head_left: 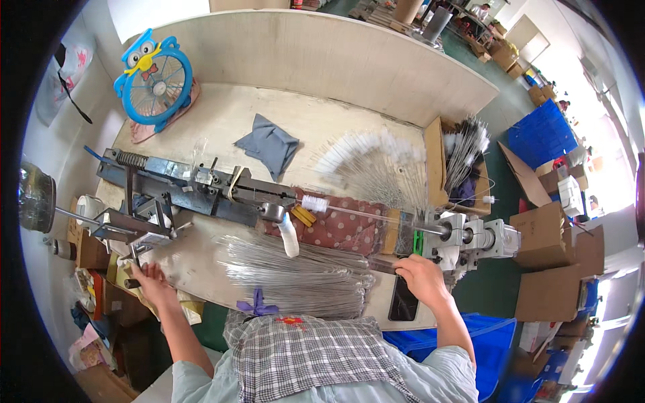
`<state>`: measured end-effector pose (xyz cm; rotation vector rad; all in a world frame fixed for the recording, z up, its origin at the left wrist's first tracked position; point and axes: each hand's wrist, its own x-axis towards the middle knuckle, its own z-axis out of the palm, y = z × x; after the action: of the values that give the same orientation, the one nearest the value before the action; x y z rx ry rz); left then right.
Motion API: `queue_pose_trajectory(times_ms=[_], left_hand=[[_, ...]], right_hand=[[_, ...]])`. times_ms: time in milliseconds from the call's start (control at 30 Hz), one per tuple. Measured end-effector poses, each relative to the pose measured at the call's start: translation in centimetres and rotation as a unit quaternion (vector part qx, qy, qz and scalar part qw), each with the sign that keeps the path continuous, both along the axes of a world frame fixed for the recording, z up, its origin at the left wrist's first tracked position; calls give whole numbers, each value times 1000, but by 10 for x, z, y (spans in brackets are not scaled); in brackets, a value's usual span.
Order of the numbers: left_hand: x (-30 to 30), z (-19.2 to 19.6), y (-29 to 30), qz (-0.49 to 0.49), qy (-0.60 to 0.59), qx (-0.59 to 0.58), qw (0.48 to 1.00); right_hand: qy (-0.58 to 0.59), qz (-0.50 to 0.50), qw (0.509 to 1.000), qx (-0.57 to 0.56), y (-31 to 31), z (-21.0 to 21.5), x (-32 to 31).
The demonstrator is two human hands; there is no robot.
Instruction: Feeding filament bristles into an automated assembly machine.
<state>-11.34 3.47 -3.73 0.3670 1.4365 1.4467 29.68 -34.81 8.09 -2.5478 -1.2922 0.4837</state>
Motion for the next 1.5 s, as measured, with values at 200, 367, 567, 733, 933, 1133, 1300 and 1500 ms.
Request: queue_pose_trajectory(times_ms=[200, 367, 567, 733, 933, 1133, 1300, 1500], left_hand=[[105, 0, -69, -287, -212, -33, 934], [225, 78, -137, -543, -55, -15, 838], [266, 154, -171, -525, -226, -172, 803], [226, 178, -117, -544, -419, -248, 683], [201, 129, -130, -555, -272, -97, 780], [282, 126, -155, -749, 38, 329, 574], [345, 99, -167, -581, 318, 589, 462], [366, 89, -164, -533, 427, 631, 366]], right_hand=[[-13, 9, 1000, -19, 2, 1, 0], [5, 2, 999, 43, -5, -19, -1], [28, -12, 997, 70, -5, -26, 0], [-74, -47, 993, -79, -10, 16, -4], [-239, -76, 965, 77, -42, 105, 23], [-230, -70, 952, 190, -6, 114, 31], [-103, 0, 963, 249, 46, 72, 39], [-61, -29, 962, 264, 64, 38, 63]])
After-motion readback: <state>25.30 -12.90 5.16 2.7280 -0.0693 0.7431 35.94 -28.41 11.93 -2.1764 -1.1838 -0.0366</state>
